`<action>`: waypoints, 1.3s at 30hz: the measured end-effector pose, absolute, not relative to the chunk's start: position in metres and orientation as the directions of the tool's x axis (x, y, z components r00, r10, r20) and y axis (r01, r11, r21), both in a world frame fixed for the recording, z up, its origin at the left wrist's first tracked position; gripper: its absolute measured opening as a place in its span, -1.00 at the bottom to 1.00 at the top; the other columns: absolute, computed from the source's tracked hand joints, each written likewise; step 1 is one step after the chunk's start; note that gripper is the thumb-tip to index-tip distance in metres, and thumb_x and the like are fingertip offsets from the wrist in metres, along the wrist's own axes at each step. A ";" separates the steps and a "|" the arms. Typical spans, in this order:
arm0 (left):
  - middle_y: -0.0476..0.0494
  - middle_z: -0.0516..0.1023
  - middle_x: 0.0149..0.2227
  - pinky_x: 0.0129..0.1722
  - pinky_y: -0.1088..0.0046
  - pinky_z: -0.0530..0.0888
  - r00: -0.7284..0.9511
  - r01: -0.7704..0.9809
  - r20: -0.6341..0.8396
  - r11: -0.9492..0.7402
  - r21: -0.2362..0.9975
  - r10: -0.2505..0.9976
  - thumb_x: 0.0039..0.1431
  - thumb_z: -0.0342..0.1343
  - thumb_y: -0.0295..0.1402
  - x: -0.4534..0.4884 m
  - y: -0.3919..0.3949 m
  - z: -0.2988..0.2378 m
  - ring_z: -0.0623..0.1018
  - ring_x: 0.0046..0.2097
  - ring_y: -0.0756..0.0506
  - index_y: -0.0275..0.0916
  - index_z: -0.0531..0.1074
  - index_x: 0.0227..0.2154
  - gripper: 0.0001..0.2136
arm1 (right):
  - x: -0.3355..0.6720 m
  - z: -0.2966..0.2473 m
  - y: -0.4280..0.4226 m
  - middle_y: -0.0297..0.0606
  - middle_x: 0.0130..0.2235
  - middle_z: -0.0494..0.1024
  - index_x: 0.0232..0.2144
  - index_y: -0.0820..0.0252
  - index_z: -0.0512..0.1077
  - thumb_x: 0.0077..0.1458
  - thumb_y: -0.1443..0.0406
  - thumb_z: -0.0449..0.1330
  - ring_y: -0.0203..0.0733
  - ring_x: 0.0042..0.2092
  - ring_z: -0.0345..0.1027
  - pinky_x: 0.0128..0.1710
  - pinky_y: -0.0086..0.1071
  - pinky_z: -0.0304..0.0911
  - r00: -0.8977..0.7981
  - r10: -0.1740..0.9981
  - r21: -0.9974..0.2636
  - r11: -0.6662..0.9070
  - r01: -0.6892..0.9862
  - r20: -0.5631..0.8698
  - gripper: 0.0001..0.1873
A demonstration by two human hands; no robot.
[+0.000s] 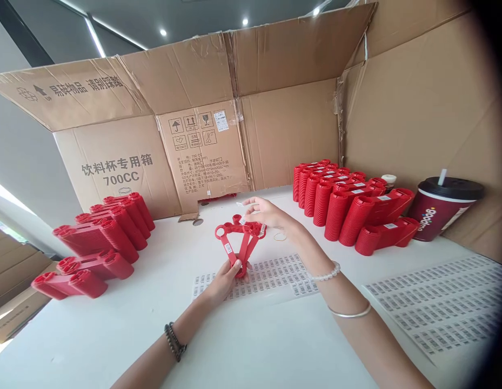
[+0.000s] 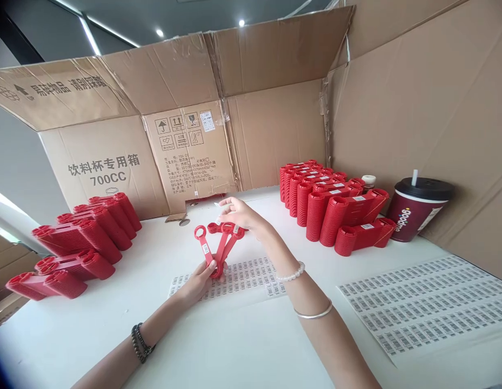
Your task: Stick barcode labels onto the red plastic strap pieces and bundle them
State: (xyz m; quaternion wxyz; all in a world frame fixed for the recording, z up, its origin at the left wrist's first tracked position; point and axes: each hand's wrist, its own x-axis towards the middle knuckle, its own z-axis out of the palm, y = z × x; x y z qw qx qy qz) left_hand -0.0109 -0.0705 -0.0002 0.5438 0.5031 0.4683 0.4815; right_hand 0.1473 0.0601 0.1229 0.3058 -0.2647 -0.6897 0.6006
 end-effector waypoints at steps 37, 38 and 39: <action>-0.16 0.39 -0.21 -0.25 0.37 0.31 0.083 -0.187 -0.069 0.083 0.979 0.994 0.16 0.09 -0.06 -0.010 -0.068 0.003 0.35 -0.38 0.01 -0.28 0.38 -0.23 -0.66 | 0.130 0.113 0.048 -0.32 -0.55 0.42 -0.55 0.22 0.45 -0.22 0.32 0.20 -0.32 -0.56 0.27 -0.60 -0.46 0.12 -0.698 0.691 -0.631 0.460 0.624 -0.187 -0.91; -0.16 0.39 -0.21 -0.25 0.37 0.31 0.085 -0.185 -0.067 0.082 0.979 0.994 0.16 0.09 -0.06 -0.010 -0.068 0.004 0.35 -0.38 0.01 -0.28 0.38 -0.24 -0.66 | 0.130 0.112 0.048 -0.33 -0.56 0.42 -0.54 0.22 0.46 -0.22 0.32 0.20 -0.32 -0.57 0.26 -0.60 -0.46 0.12 -0.696 0.693 -0.627 0.460 0.629 -0.189 -0.91; -0.16 0.39 -0.22 -0.25 0.37 0.31 0.086 -0.185 -0.065 0.080 0.979 0.994 0.16 0.09 -0.05 -0.009 -0.068 0.004 0.35 -0.38 0.01 -0.28 0.38 -0.24 -0.65 | 0.129 0.112 0.048 -0.33 -0.58 0.41 -0.53 0.22 0.47 -0.22 0.32 0.20 -0.32 -0.58 0.25 -0.60 -0.45 0.12 -0.694 0.694 -0.624 0.459 0.632 -0.193 -0.90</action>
